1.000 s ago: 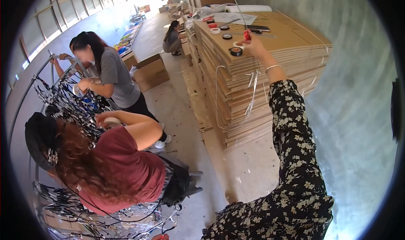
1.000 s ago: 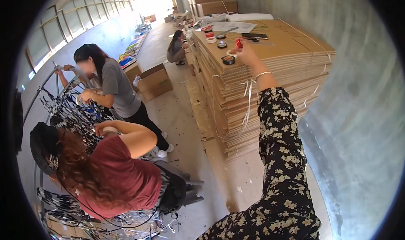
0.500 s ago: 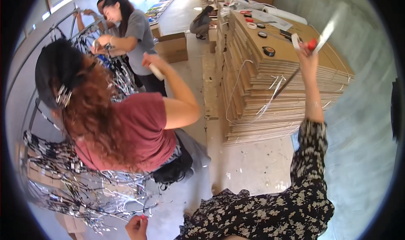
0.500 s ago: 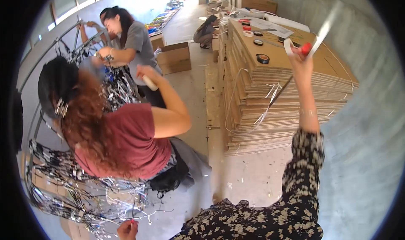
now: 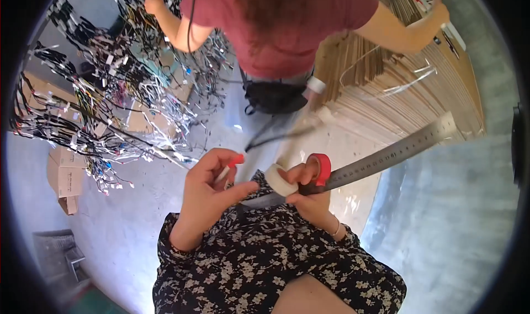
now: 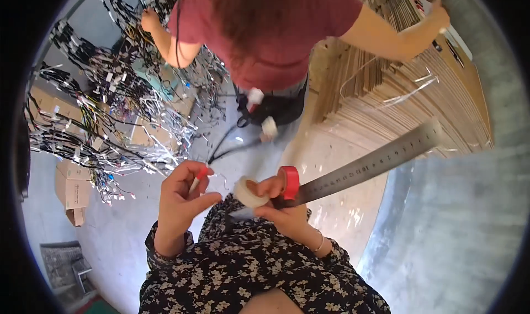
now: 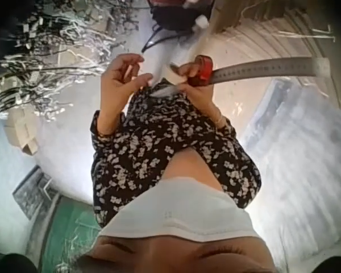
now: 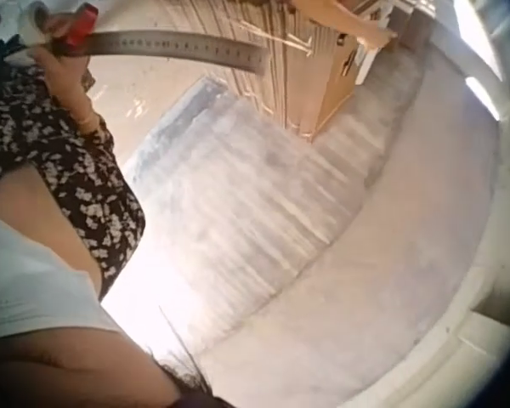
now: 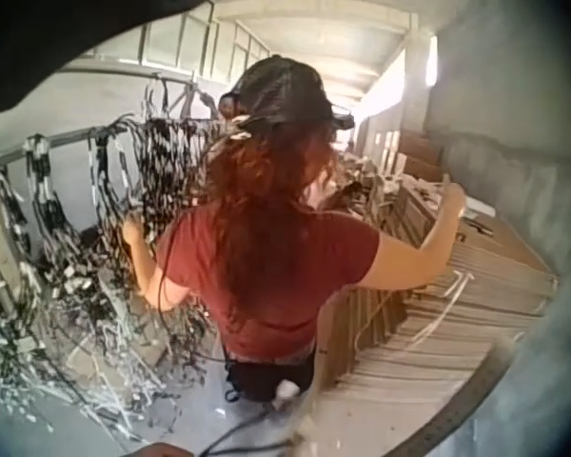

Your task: Measure the length of wire harnesses using a ruler and apply adhesive tape at specified points.

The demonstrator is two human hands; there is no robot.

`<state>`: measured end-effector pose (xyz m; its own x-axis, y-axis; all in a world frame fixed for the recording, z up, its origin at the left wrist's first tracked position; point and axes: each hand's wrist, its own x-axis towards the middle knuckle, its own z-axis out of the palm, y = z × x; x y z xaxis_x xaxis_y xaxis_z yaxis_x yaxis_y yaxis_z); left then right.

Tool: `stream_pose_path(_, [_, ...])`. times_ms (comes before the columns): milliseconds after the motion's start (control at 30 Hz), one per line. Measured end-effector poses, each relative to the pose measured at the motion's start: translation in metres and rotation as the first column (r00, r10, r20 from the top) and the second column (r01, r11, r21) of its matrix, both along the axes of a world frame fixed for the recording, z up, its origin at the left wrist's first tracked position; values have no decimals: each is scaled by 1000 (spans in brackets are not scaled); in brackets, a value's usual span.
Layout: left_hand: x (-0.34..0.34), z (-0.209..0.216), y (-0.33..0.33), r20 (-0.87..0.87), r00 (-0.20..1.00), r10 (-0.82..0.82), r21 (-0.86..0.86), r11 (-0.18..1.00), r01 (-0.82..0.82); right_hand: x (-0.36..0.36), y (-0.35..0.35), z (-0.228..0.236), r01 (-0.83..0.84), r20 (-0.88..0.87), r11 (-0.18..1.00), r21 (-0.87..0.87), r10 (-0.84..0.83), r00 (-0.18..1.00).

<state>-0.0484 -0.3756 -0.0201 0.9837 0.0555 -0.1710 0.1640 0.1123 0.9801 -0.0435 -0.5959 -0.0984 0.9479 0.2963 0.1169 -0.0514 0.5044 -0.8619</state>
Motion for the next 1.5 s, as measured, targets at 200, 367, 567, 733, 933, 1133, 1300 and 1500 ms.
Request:
stream_pose_path(200, [-38,3,43,-64,963,-262,211,940,270,-60,60,16,15,-108,995,-102,-26,994])
stream_pose_path(367, [-53,-3,75,-4,952,-306,151,941,303,-83,110,33,202,-218,979,16,-194,956])
stream_pose_path(567, [-58,-9,92,49,943,-329,190,930,314,-78,123,31,-23,-169,997,-79,9,986])
stream_pose_path(733, [-59,1,99,40,938,-344,99,936,339,-76,126,28,-17,-50,988,-151,10,999])
stream_pose_path(933, [-67,-12,93,233,935,-267,296,935,194,-83,128,37,-15,-146,994,-111,-1,989])
stream_pose_path(1133, [-65,-8,77,413,864,-289,433,896,93,-90,112,20,13,-351,991,134,35,936])
stream_pose_path(1300, [-57,0,82,305,881,-363,485,855,185,-94,104,36,-119,-263,984,-135,80,962])
stream_pose_path(1500, [-48,6,91,8,864,-504,284,829,481,-100,101,38,-66,-350,977,-203,-10,937])
